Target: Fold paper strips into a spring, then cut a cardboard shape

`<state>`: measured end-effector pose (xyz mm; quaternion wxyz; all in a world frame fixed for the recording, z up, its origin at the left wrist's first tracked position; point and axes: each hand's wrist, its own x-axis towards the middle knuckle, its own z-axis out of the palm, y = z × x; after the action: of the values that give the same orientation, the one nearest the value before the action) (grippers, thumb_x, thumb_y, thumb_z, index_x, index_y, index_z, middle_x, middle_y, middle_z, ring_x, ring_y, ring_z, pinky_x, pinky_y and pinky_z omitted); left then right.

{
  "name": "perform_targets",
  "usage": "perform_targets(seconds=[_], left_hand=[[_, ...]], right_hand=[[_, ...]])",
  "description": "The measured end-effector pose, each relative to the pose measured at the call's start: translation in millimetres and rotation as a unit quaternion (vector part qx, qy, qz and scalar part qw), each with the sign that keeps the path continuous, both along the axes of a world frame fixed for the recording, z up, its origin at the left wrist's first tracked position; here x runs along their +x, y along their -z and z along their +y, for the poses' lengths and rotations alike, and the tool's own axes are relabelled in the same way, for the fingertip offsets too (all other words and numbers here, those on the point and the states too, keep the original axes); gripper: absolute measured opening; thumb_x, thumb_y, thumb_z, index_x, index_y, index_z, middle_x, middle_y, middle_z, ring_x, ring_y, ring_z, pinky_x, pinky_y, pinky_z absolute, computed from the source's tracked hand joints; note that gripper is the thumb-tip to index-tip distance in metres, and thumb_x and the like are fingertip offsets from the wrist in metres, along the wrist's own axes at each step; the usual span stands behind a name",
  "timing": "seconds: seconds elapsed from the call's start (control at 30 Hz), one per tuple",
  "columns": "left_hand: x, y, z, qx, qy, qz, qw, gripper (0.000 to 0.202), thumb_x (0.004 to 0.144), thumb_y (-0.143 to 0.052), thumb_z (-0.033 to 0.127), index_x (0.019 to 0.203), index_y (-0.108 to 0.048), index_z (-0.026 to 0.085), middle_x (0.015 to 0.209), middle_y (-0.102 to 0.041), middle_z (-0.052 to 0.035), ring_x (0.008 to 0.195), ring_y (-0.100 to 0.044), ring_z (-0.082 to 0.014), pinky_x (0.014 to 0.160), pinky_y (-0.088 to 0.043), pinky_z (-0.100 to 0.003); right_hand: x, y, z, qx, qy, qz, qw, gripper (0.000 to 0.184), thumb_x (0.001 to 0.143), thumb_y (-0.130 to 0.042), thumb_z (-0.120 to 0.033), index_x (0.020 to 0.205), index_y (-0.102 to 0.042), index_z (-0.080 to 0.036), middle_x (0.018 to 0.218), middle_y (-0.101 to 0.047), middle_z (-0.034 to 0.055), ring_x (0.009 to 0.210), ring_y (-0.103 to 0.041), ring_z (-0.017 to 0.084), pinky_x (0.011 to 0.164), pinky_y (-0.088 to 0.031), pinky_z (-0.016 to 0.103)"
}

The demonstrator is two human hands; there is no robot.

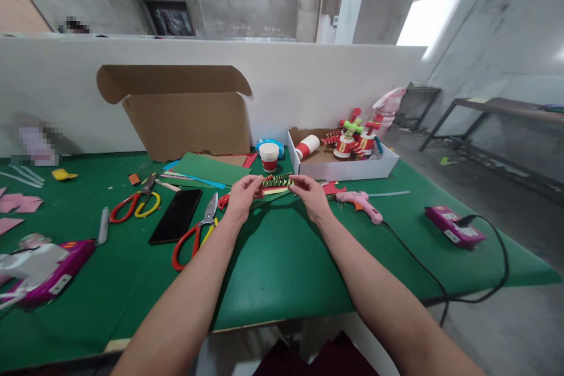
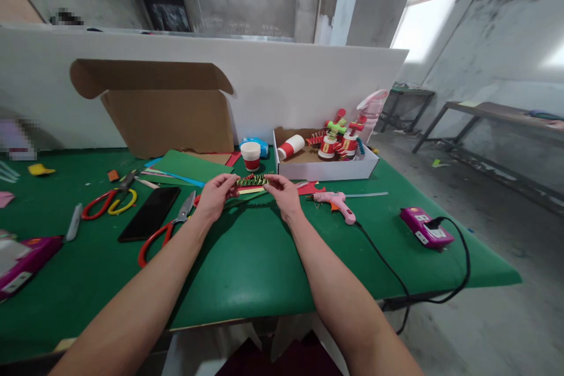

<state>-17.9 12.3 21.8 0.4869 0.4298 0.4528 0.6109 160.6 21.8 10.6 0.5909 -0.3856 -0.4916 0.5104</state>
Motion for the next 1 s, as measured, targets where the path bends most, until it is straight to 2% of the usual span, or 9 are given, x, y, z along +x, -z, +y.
perform_targets(seconds=[0.37, 0.73, 1.0], left_hand=[[0.9, -5.0, -2.5, -0.021, -0.008, -0.007, 1.000, 0.049, 0.054, -0.078, 0.058, 0.072, -0.064, 0.015, 0.050, -0.054, 0.0044, 0.045, -0.048, -0.0074, 0.048, -0.043, -0.022], [1.0, -6.0, -4.2, -0.064, -0.002, -0.018, 0.998, 0.044, 0.059, -0.077, 0.053, 0.074, -0.064, 0.014, 0.049, -0.053, 0.0045, 0.042, -0.047, -0.0057, 0.045, -0.042, -0.018], [1.5, -7.7, -5.2, -0.068, 0.000, -0.019, 0.998, 0.044, 0.059, -0.077, 0.054, 0.074, -0.063, 0.014, 0.048, -0.053, 0.0041, 0.041, -0.047, -0.0058, 0.043, -0.042, -0.018]], right_hand=[[-1.5, -0.3, -0.8, -0.027, -0.021, 0.050, 0.998, 0.031, 0.055, -0.082, -0.032, 0.083, -0.072, -0.022, 0.073, -0.063, -0.0028, 0.071, -0.055, 0.012, 0.077, -0.050, 0.030], [-1.0, -3.7, -2.7, -0.087, -0.026, 0.054, 0.994, 0.033, 0.054, -0.082, -0.038, 0.081, -0.072, -0.023, 0.066, -0.060, -0.0043, 0.061, -0.053, 0.009, 0.069, -0.050, 0.028], [-1.5, -5.9, -4.2, -0.099, -0.019, 0.055, 0.993, 0.034, 0.053, -0.083, -0.040, 0.080, -0.072, -0.023, 0.062, -0.059, -0.0047, 0.058, -0.052, 0.008, 0.065, -0.050, 0.026]])
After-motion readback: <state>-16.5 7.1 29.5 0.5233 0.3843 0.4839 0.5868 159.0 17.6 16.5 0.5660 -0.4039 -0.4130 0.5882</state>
